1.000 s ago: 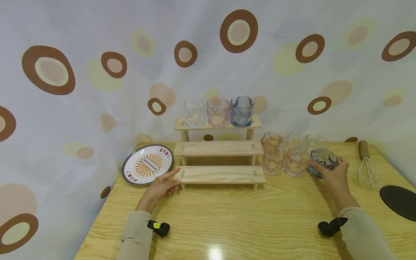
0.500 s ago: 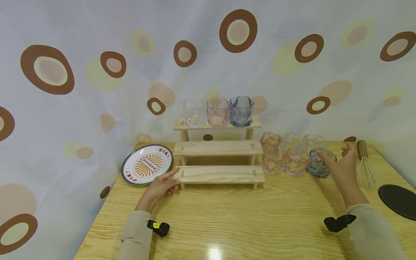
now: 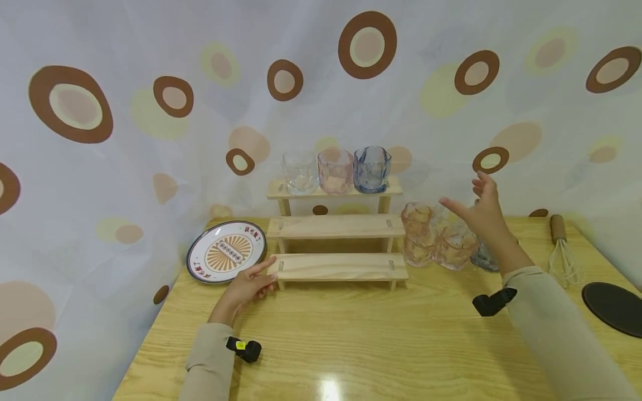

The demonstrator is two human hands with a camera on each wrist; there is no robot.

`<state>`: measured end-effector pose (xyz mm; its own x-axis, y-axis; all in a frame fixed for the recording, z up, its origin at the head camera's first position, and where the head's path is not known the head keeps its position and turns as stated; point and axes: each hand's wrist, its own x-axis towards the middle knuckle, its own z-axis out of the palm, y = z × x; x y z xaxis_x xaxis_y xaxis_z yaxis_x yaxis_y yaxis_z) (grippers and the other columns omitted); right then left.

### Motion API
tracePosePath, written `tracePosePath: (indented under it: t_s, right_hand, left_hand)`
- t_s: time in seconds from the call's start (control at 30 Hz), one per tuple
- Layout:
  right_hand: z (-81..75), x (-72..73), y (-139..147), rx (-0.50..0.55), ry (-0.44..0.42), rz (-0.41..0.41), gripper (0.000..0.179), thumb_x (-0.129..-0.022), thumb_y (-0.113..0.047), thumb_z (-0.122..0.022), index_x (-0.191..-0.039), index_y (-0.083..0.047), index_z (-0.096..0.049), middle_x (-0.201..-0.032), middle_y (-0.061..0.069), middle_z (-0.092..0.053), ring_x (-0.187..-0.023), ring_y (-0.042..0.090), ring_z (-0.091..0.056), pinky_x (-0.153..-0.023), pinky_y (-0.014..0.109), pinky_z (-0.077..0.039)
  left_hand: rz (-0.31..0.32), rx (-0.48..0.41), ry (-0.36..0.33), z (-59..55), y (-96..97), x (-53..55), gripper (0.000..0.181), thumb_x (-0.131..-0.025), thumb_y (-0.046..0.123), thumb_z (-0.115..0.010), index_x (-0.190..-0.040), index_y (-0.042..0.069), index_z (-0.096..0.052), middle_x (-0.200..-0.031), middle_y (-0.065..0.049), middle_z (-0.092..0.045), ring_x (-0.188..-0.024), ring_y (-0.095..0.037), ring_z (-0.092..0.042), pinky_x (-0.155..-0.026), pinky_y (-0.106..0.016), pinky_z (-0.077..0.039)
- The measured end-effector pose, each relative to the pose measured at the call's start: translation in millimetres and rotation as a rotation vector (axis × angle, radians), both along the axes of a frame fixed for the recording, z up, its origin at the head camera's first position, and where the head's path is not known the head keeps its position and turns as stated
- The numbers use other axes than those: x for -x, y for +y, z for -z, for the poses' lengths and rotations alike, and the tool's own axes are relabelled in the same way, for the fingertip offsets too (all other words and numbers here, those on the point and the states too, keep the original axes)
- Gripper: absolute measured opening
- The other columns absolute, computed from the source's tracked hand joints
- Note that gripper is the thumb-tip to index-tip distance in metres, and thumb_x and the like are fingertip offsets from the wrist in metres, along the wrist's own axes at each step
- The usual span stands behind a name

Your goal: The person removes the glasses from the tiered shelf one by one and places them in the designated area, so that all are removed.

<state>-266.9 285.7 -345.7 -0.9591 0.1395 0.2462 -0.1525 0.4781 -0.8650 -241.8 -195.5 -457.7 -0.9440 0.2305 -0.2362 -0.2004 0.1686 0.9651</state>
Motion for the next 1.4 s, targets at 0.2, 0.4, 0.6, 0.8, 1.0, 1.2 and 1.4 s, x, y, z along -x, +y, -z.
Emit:
tracePosePath:
  t_s: [0.2,0.4,0.6,0.8,1.0,1.2,1.4]
  right_hand:
    - [-18.4,26.0,-34,0.007,-0.007,-0.127,0.108,-0.084,-0.036,-0.071,-0.151,-0.009,0.008,-0.153,0.023,-0.004,-0.141,0.039,-0.009,-0.112,0.05,-0.015]
    - [-23.8,48.5,-68,-0.016,-0.047,-0.197,0.11,-0.083,-0.04,-0.071,-0.152,-0.012,0.01,-0.155,0.019,-0.005,-0.141,0.037,-0.012,-0.111,0.051,-0.017]
    - [-24.1,68.2,-98,-0.013,-0.071,-0.225,0.113,-0.082,-0.038,-0.073,-0.151,-0.014,0.013,-0.153,0.019,-0.007,-0.14,0.037,-0.015,-0.108,0.054,-0.023]
    - [-31.5,77.6,-120,0.021,-0.083,-0.195,0.117,-0.078,-0.049,-0.072,-0.151,-0.02,0.015,-0.156,0.016,-0.001,-0.142,0.035,-0.012,-0.108,0.054,-0.023]
    - [-35.4,84.0,-134,0.015,-0.113,-0.145,0.117,-0.077,-0.054,-0.071,-0.151,-0.023,0.015,-0.158,0.007,0.009,-0.144,0.028,-0.002,-0.111,0.052,-0.015]
    - [-33.6,85.5,-139,0.02,-0.11,-0.112,0.109,-0.081,-0.05,-0.068,-0.152,-0.02,0.01,-0.158,0.009,0.001,-0.143,0.029,-0.007,-0.111,0.05,-0.018]
    - [-34.2,84.9,-140,0.035,-0.1,-0.114,0.104,-0.084,-0.045,-0.067,-0.152,-0.017,0.006,-0.156,0.014,-0.01,-0.142,0.031,-0.013,-0.11,0.049,-0.021]
  left_hand:
    - [-0.013,-0.013,0.003,-1.0,-0.6,2.9,0.055,-0.092,0.014,-0.063,-0.144,0.016,-0.043,-0.066,0.001,-0.062,-0.059,-0.007,-0.049,-0.056,-0.021,-0.039]
    - [-0.015,-0.018,-0.006,0.1,-0.9,2.2,0.056,-0.092,0.014,-0.063,-0.144,0.016,-0.042,-0.066,0.001,-0.061,-0.058,-0.008,-0.049,-0.055,-0.02,-0.039]
    - [0.004,-0.013,-0.008,2.4,-0.6,2.3,0.057,-0.092,0.017,-0.063,-0.145,0.017,-0.041,-0.067,0.002,-0.062,-0.058,-0.007,-0.049,-0.056,-0.021,-0.039]
    - [-0.011,-0.02,-0.007,1.5,0.0,4.8,0.057,-0.091,0.015,-0.064,-0.144,0.017,-0.043,-0.066,0.001,-0.062,-0.058,-0.007,-0.049,-0.055,-0.02,-0.039]
    - [-0.016,-0.001,-0.01,0.0,1.0,4.8,0.056,-0.091,0.016,-0.064,-0.143,0.019,-0.044,-0.066,0.001,-0.063,-0.058,-0.008,-0.049,-0.056,-0.021,-0.038]
    - [-0.024,-0.008,-0.009,-0.6,0.6,2.1,0.056,-0.091,0.014,-0.064,-0.143,0.016,-0.044,-0.065,0.002,-0.062,-0.057,-0.007,-0.049,-0.055,-0.021,-0.039]
    - [-0.03,-0.003,-0.013,-0.2,0.3,1.9,0.055,-0.091,0.015,-0.064,-0.143,0.018,-0.045,-0.065,0.001,-0.062,-0.057,-0.008,-0.049,-0.055,-0.021,-0.039]
